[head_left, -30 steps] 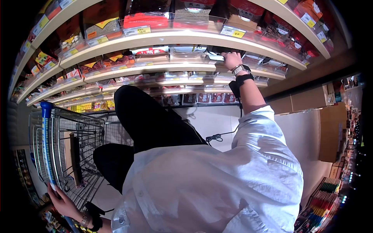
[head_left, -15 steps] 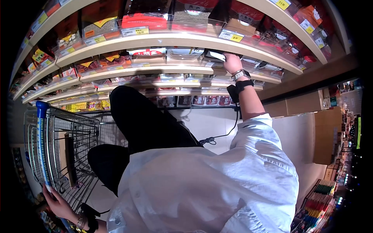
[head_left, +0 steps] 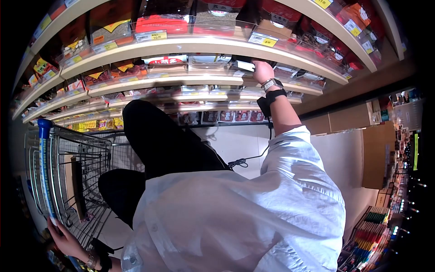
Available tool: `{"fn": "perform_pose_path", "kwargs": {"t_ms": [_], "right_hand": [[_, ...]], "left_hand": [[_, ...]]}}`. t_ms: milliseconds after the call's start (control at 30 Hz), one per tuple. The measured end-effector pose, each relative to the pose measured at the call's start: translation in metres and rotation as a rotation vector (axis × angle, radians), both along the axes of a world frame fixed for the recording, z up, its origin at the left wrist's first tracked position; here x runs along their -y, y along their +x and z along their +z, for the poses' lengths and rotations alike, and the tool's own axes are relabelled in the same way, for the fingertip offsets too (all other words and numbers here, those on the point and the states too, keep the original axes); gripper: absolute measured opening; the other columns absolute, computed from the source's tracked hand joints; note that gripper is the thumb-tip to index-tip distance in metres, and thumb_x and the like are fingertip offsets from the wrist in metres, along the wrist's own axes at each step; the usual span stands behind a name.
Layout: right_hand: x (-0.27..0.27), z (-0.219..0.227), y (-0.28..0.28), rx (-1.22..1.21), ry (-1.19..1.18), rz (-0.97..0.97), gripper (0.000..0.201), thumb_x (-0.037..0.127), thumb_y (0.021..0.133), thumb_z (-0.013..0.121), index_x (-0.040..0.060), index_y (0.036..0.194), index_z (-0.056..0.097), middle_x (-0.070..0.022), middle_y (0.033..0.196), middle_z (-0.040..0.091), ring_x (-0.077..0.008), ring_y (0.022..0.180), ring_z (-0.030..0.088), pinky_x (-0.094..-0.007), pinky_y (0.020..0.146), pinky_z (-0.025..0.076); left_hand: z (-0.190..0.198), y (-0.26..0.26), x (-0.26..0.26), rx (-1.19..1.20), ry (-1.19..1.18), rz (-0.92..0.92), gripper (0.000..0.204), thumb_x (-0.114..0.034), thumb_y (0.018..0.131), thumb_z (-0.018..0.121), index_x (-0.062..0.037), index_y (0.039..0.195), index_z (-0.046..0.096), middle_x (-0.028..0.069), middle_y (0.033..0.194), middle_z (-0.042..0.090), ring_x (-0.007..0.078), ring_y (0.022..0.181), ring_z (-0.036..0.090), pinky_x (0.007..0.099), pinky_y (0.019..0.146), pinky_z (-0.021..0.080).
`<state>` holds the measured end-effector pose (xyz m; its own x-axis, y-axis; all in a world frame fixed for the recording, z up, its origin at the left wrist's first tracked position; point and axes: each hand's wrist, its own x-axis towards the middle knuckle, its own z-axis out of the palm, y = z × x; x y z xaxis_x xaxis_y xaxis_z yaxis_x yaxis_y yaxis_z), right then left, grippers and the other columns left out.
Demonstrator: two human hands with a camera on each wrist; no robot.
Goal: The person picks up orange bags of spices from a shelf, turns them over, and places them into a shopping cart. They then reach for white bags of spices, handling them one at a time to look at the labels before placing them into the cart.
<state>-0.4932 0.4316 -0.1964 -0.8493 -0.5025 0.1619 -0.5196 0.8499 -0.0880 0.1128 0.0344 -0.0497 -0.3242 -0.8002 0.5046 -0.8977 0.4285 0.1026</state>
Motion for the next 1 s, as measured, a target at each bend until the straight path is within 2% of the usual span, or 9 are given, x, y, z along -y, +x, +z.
{"fn": "perform_pose_path", "kwargs": {"t_ms": [233, 300, 367, 467, 600, 733, 833, 900, 1000], "right_hand": [[-0.003, 0.000, -0.012, 0.081, 0.020, -0.022, 0.033, 0.010, 0.064, 0.056, 0.0088, 0.097, 0.057, -0.0170, 0.084, 0.059, -0.0322, 0.081, 0.056, -0.0394, 0.071, 0.044], [-0.007, -0.003, -0.020, 0.023, -0.011, -0.018, 0.033, 0.011, 0.064, 0.058, 0.0077, 0.097, 0.057, -0.0171, 0.084, 0.059, -0.0329, 0.081, 0.056, -0.0395, 0.069, 0.045], [-0.007, 0.003, -0.012, -0.033, -0.042, 0.014, 0.032, 0.011, 0.064, 0.058, 0.0079, 0.096, 0.057, -0.0168, 0.082, 0.059, -0.0339, 0.079, 0.056, -0.0403, 0.068, 0.045], [-0.005, 0.011, 0.004, -0.201, 0.018, -0.133, 0.029, 0.009, 0.063, 0.058, 0.0093, 0.092, 0.058, -0.0157, 0.080, 0.059, -0.0324, 0.073, 0.057, -0.0411, 0.066, 0.046], [-0.011, -0.007, 0.005, -0.342, -0.014, -0.066, 0.024, 0.008, 0.064, 0.055, 0.0129, 0.087, 0.058, -0.0121, 0.073, 0.060, -0.0293, 0.069, 0.058, -0.0399, 0.060, 0.048], [-0.006, -0.006, 0.006, -0.344, -0.009, -0.041, 0.025, 0.007, 0.064, 0.055, 0.0133, 0.087, 0.058, -0.0123, 0.073, 0.060, -0.0292, 0.068, 0.058, -0.0398, 0.060, 0.048], [0.001, -0.003, -0.004, -0.258, 0.058, -0.103, 0.026, 0.009, 0.064, 0.057, 0.0116, 0.090, 0.059, -0.0138, 0.082, 0.060, -0.0300, 0.075, 0.058, -0.0393, 0.064, 0.048], [0.005, -0.004, -0.009, -0.369, 0.069, -0.082, 0.030, 0.013, 0.065, 0.059, 0.0095, 0.094, 0.058, -0.0155, 0.093, 0.057, -0.0315, 0.083, 0.056, -0.0390, 0.069, 0.047], [0.008, -0.011, -0.025, -0.432, 0.088, -0.026, 0.035, 0.021, 0.067, 0.061, 0.0085, 0.099, 0.056, -0.0152, 0.098, 0.056, -0.0323, 0.090, 0.053, -0.0390, 0.074, 0.045]], "left_hand": [[0.002, -0.002, -0.003, -0.016, 0.026, -0.016, 0.036, -0.030, 0.088, 0.042, -0.0081, 0.116, 0.047, 0.0115, 0.107, 0.055, 0.0213, 0.095, 0.055, 0.0285, 0.077, 0.042], [-0.003, 0.005, 0.004, -0.034, -0.006, -0.090, 0.035, -0.030, 0.087, 0.044, -0.0104, 0.116, 0.048, 0.0101, 0.104, 0.057, 0.0181, 0.096, 0.056, 0.0257, 0.074, 0.043], [-0.002, 0.004, 0.002, -0.047, 0.009, -0.086, 0.036, -0.030, 0.087, 0.043, -0.0097, 0.117, 0.047, 0.0114, 0.105, 0.057, 0.0191, 0.097, 0.055, 0.0266, 0.076, 0.043], [-0.003, 0.003, 0.002, -0.025, 0.021, -0.031, 0.036, -0.031, 0.087, 0.043, -0.0094, 0.116, 0.048, 0.0115, 0.106, 0.056, 0.0191, 0.098, 0.055, 0.0267, 0.077, 0.043], [-0.004, 0.004, 0.003, -0.077, 0.017, -0.081, 0.035, -0.028, 0.088, 0.043, -0.0088, 0.117, 0.047, 0.0110, 0.104, 0.057, 0.0180, 0.094, 0.056, 0.0266, 0.075, 0.043], [-0.004, 0.004, 0.003, -0.048, 0.015, -0.063, 0.036, -0.029, 0.088, 0.043, -0.0085, 0.117, 0.047, 0.0113, 0.104, 0.057, 0.0181, 0.094, 0.056, 0.0264, 0.075, 0.043], [-0.003, 0.004, 0.003, -0.047, 0.028, -0.046, 0.036, -0.030, 0.088, 0.042, -0.0091, 0.116, 0.047, 0.0114, 0.103, 0.057, 0.0183, 0.093, 0.056, 0.0264, 0.075, 0.043], [-0.003, 0.005, 0.004, -0.042, 0.037, -0.036, 0.036, -0.030, 0.088, 0.042, -0.0096, 0.117, 0.047, 0.0112, 0.103, 0.057, 0.0184, 0.093, 0.056, 0.0265, 0.075, 0.043], [-0.005, 0.007, 0.005, -0.051, 0.032, -0.067, 0.035, -0.030, 0.088, 0.042, -0.0103, 0.117, 0.047, 0.0107, 0.104, 0.057, 0.0184, 0.094, 0.056, 0.0264, 0.076, 0.042]]}}
